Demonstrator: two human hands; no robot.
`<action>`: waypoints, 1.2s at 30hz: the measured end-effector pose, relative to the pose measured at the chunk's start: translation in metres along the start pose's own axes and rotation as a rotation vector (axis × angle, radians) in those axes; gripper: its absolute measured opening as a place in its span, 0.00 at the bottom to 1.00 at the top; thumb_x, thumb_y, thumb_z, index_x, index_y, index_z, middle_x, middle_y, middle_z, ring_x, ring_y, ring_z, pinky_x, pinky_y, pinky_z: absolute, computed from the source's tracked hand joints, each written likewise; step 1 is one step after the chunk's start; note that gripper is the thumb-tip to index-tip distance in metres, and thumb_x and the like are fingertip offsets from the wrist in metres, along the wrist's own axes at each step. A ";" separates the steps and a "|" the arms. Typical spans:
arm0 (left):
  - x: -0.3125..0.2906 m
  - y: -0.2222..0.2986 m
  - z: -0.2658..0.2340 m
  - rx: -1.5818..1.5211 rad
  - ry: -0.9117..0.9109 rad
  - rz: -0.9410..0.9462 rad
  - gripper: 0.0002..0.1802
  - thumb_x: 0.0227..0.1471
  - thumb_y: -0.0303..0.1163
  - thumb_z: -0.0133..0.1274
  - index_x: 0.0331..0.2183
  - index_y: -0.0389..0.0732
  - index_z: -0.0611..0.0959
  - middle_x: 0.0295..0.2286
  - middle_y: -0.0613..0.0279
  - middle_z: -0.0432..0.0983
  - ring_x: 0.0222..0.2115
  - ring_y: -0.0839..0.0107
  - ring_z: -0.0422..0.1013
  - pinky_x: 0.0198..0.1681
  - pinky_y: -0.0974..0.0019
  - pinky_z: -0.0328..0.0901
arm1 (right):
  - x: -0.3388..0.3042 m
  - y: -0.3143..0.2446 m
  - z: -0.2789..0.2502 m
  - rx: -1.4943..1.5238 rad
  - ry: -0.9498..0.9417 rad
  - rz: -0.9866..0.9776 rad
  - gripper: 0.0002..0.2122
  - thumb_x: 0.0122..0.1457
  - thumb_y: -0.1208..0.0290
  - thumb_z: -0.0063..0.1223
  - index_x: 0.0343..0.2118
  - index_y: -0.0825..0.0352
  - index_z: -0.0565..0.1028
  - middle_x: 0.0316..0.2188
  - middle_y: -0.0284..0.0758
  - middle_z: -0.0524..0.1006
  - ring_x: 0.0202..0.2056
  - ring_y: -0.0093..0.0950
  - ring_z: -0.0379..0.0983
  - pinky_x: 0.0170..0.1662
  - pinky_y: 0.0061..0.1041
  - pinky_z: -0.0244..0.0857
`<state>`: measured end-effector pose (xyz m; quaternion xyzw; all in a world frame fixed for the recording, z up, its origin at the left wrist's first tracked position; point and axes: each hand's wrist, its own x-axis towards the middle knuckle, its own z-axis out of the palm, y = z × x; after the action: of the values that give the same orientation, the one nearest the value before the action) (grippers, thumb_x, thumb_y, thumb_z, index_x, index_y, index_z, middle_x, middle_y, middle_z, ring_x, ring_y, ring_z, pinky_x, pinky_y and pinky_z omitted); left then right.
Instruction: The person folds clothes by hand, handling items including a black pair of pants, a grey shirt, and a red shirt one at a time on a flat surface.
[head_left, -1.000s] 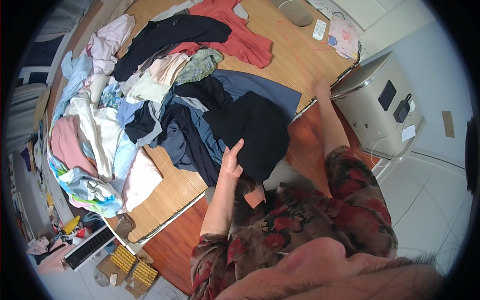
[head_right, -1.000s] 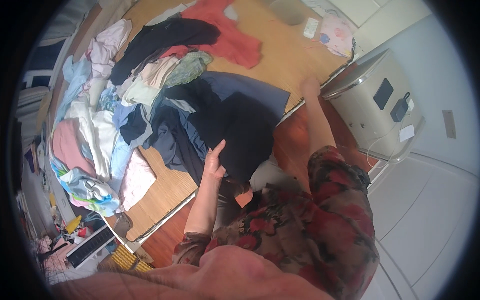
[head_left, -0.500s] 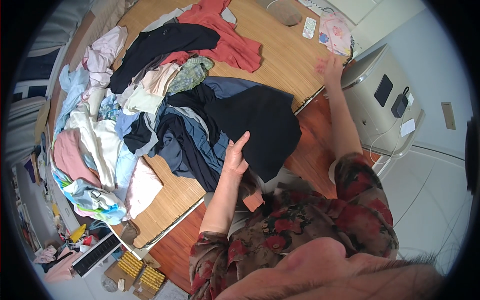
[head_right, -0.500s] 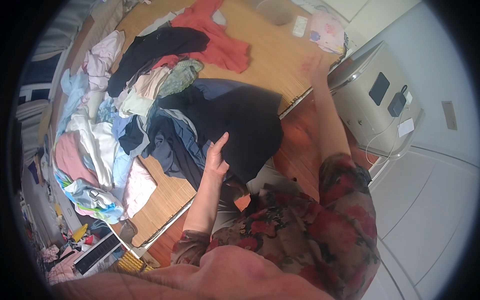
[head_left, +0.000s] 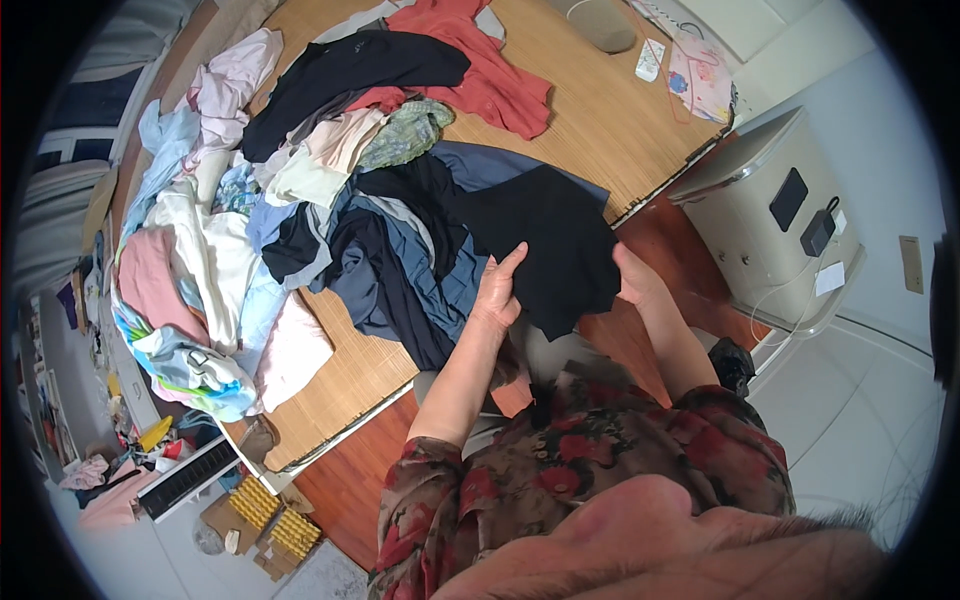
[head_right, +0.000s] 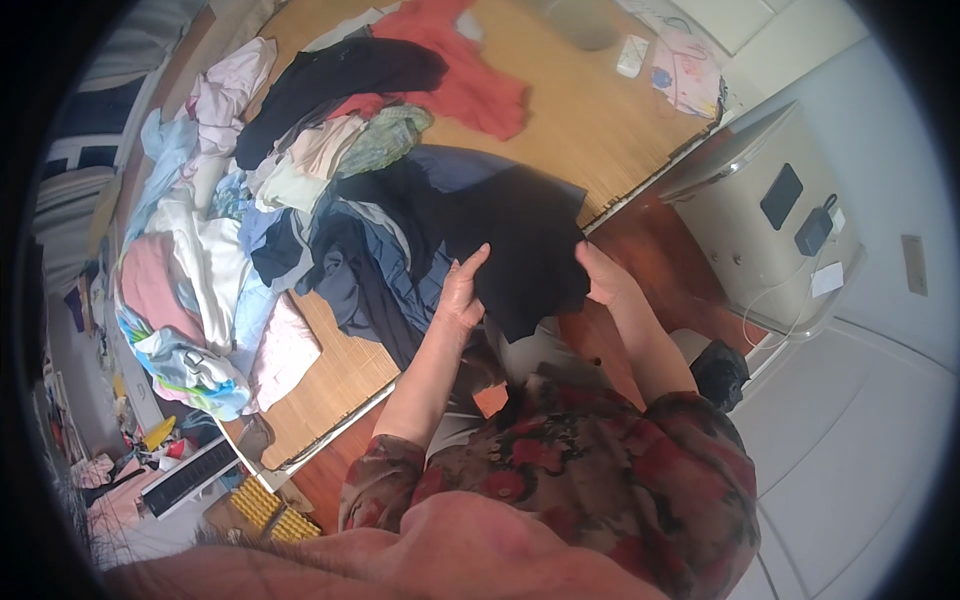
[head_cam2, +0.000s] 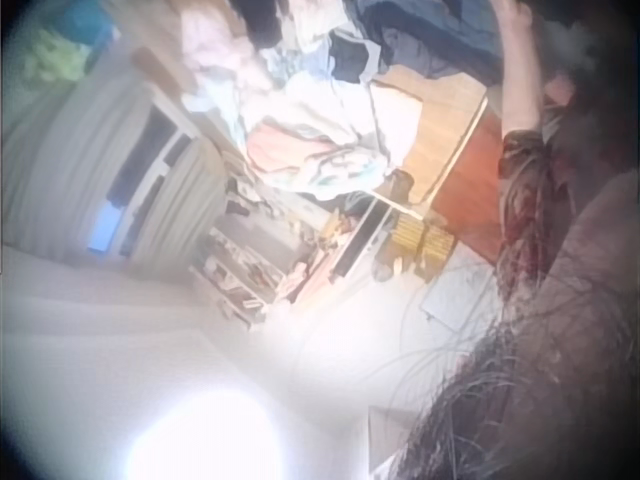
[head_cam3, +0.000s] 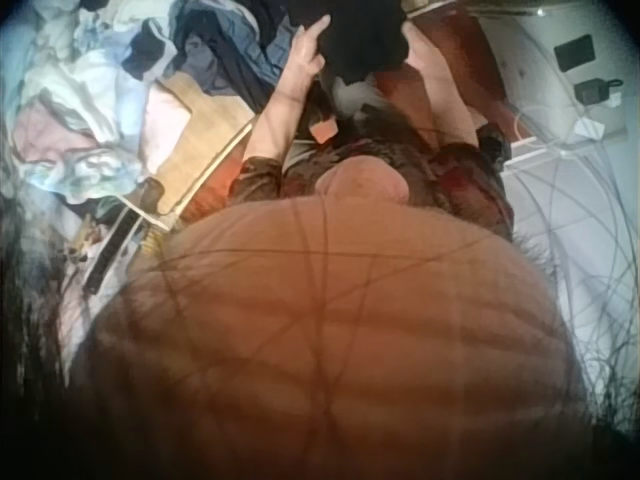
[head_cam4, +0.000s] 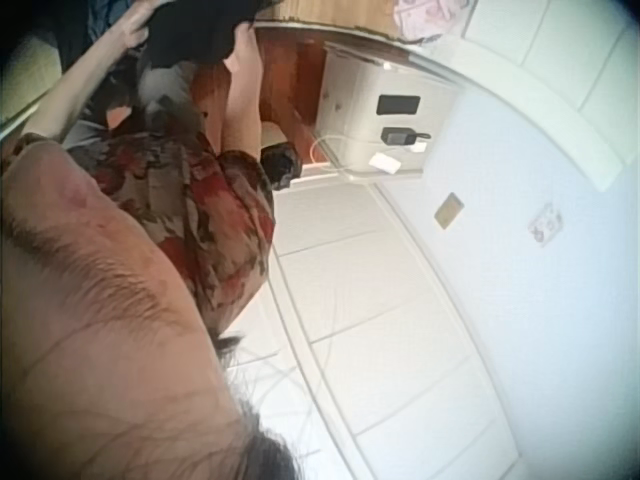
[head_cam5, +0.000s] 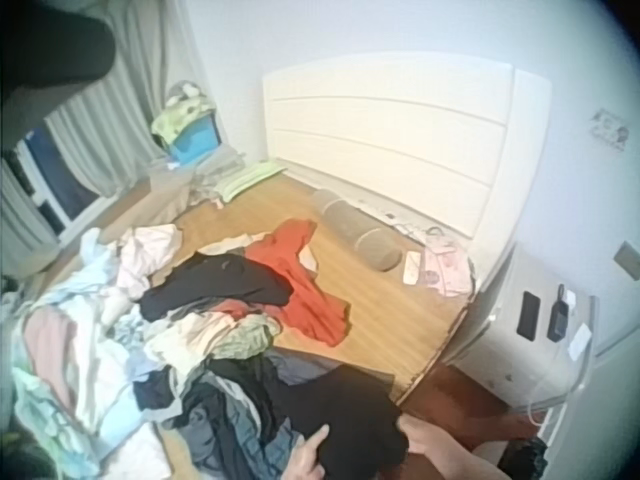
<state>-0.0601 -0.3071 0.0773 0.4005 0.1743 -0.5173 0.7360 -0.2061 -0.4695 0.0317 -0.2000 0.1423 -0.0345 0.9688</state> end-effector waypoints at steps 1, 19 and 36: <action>0.001 0.002 0.000 -0.021 0.014 -0.041 0.28 0.51 0.28 0.56 0.52 0.39 0.64 0.44 0.53 0.71 0.45 0.61 0.71 0.46 0.57 0.69 | 0.004 -0.002 0.005 0.002 -0.003 0.006 0.25 0.59 0.59 0.51 0.55 0.67 0.64 0.53 0.37 0.68 0.50 0.28 0.65 0.53 0.31 0.60; 0.062 -0.033 -0.018 0.697 0.054 0.094 0.26 0.57 0.37 0.49 0.55 0.41 0.67 0.46 0.59 0.70 0.36 0.69 0.73 0.39 0.67 0.66 | 0.051 -0.181 -0.180 -2.035 0.710 -0.528 0.25 0.51 0.69 0.57 0.52 0.69 0.65 0.42 0.47 0.73 0.44 0.41 0.71 0.47 0.34 0.64; -0.047 0.034 -0.189 1.654 0.869 0.702 0.52 0.37 0.38 0.66 0.60 0.48 0.56 0.60 0.44 0.44 0.58 0.45 0.49 0.56 0.50 0.54 | 0.188 0.042 0.047 -1.799 0.079 -0.484 0.24 0.51 0.74 0.56 0.53 0.66 0.66 0.47 0.45 0.68 0.39 0.38 0.72 0.45 0.31 0.66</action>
<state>-0.0192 -0.1276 0.0062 0.9704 -0.1148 -0.0375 0.2092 -0.0123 -0.4368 0.0074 -0.8983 0.1025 -0.1192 0.4102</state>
